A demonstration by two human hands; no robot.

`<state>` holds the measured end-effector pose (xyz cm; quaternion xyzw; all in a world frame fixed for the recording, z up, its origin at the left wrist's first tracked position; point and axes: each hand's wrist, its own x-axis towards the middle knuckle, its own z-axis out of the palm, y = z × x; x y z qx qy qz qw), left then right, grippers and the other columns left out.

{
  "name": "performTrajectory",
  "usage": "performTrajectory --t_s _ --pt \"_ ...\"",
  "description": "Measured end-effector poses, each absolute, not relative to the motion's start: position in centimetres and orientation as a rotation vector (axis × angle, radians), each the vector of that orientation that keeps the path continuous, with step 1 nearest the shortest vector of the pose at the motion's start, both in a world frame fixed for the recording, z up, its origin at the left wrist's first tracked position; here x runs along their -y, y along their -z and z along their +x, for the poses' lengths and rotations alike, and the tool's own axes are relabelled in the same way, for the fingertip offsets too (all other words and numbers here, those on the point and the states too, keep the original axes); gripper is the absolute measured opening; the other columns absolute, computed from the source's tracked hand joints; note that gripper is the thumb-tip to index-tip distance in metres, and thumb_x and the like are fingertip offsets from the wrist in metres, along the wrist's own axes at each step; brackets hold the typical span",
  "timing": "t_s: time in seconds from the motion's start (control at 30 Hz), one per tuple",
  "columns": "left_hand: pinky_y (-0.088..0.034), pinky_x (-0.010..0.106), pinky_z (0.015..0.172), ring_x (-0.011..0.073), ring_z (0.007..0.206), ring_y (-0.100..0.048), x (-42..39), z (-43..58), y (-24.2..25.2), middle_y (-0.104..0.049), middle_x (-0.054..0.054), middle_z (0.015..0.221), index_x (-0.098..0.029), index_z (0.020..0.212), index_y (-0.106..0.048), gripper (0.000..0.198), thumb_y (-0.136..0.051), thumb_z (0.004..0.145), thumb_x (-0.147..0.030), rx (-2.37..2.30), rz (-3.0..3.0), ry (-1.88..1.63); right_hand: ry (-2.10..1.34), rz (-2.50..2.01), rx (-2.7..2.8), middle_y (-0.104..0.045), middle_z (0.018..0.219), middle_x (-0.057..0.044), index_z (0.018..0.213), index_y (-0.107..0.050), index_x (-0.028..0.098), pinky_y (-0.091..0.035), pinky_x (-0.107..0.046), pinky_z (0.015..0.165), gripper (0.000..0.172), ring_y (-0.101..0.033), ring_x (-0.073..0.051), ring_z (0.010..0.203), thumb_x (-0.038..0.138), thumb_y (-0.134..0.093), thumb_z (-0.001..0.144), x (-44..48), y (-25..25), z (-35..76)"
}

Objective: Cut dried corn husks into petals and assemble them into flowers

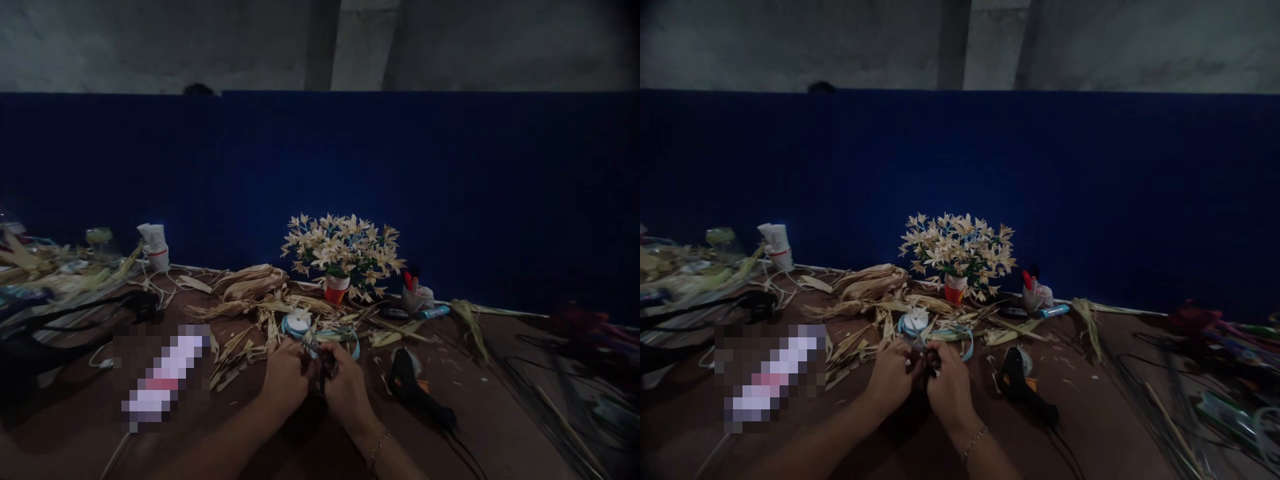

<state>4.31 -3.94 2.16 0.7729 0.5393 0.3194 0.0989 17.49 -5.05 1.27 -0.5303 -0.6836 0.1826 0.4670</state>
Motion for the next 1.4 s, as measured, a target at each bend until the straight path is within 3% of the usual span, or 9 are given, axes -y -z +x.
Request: performTrajectory --t_s 0.2,0.3,0.43,0.57,0.73,0.97,1.13,1.3,1.4 --pt "-0.029 0.035 0.078 0.021 0.081 -0.052 2.8 2.7 -2.1 -0.065 0.003 0.072 -0.019 0.064 -0.061 0.015 -0.051 0.074 -0.025 -1.773 2.143 -1.005 -0.36 -1.384 1.565 -0.064 0.08 -0.006 0.092 -0.058 0.018 -0.045 -0.029 0.068 0.026 -0.059 -0.019 0.072 0.014 -0.046 0.069 4.7 -1.0 18.4" --pt "-0.03 0.036 0.081 0.0209 0.085 -0.052 1.7 1.2 -2.0 -0.065 0.002 0.077 -0.02 0.068 -0.062 0.015 -0.049 0.075 -0.023 -1.813 2.076 -1.059 -0.566 -1.33 1.553 -0.065 0.073 -0.004 0.094 -0.058 0.017 -0.046 -0.027 0.061 0.025 -0.058 -0.017 0.063 0.021 -0.051 0.071 4.4 -1.1 19.0" --pt "-0.033 0.033 0.079 0.0194 0.082 -0.053 0.6 0.0 -1.7 -0.065 0.0 0.075 -0.022 0.068 -0.063 0.008 -0.055 0.069 -0.02 -1.777 2.037 -1.115 -0.831 -1.199 1.651 -0.066 0.077 -0.005 0.089 -0.062 0.017 -0.046 -0.026 0.061 0.023 -0.059 -0.018 0.068 0.022 -0.055 0.068 4.3 -0.9 19.1" --pt "-0.035 0.032 0.081 0.0184 0.086 -0.054 -0.2 -0.3 -1.1 -0.065 0.0 0.081 -0.022 0.071 -0.065 0.018 -0.054 0.063 -0.009 -1.661 2.057 -1.167 -0.935 -1.203 1.527 -0.063 0.069 -0.001 0.085 -0.061 0.016 -0.044 -0.024 0.058 0.022 -0.056 -0.015 0.061 0.022 -0.059 0.064 4.1 -0.6 19.4" --pt "-0.035 0.034 0.085 0.0188 0.087 -0.054 -0.2 -0.1 -0.8 -0.068 0.001 0.081 -0.023 0.067 -0.068 0.022 -0.052 0.064 -0.008 -1.609 2.02 -1.071 -1.159 -1.15 1.455 -0.057 0.066 0.002 0.088 -0.057 0.016 -0.041 -0.022 0.055 0.026 -0.052 -0.012 0.059 0.021 -0.063 0.062 3.7 -0.5 19.8" --pt "-0.039 0.03 0.077 0.0176 0.082 -0.058 -0.4 -0.4 -0.5 -0.069 0.003 0.085 -0.023 0.078 -0.069 0.023 -0.046 0.077 -0.02 -1.572 2.027 -1.048 -0.743 -1.459 1.499 -0.063 0.068 0.001 0.106 -0.046 0.017 -0.042 -0.025 0.059 0.046 -0.058 -0.016 0.061 0.029 -0.06 0.064 3.0 -1.2 21.4" --pt "-0.039 0.029 0.078 0.0183 0.083 -0.058 -0.6 -0.7 -0.5 -0.069 0.003 0.083 -0.023 0.08 -0.07 0.02 -0.051 0.076 -0.03 -1.636 2.029 -1.042 -0.261 -1.916 1.676 -0.065 0.074 -0.005 0.079 -0.057 0.022 -0.036 -0.025 0.057 0.024 -0.059 -0.021 0.071 0.043 -0.055 0.069 3.0 -1.8 22.6" --pt "-0.038 0.029 0.073 0.0174 0.076 -0.057 0.0 -0.3 -0.9 -0.067 0.001 0.074 -0.022 0.068 -0.068 0.012 -0.059 0.068 -0.03 -1.67 2.024 -1.126 -0.199 -2.131 1.725 -0.065 0.077 -0.006 0.097 -0.053 0.025 -0.034 -0.027 0.055 0.032 -0.061 -0.023 0.071 0.046 -0.048 0.074 3.1 -2.1 22.5" --pt "-0.037 0.029 0.069 0.017 0.072 -0.056 0.5 0.2 -1.0 -0.065 0.0 0.069 -0.021 0.062 -0.066 0.009 -0.062 0.066 -0.028 -1.654 2.038 -1.139 -0.2 -2.206 1.731 -0.065 0.073 -0.007 0.092 -0.051 0.022 -0.033 -0.028 0.056 0.033 -0.061 -0.026 0.071 0.046 -0.052 0.071 3.0 -1.8 22.2"
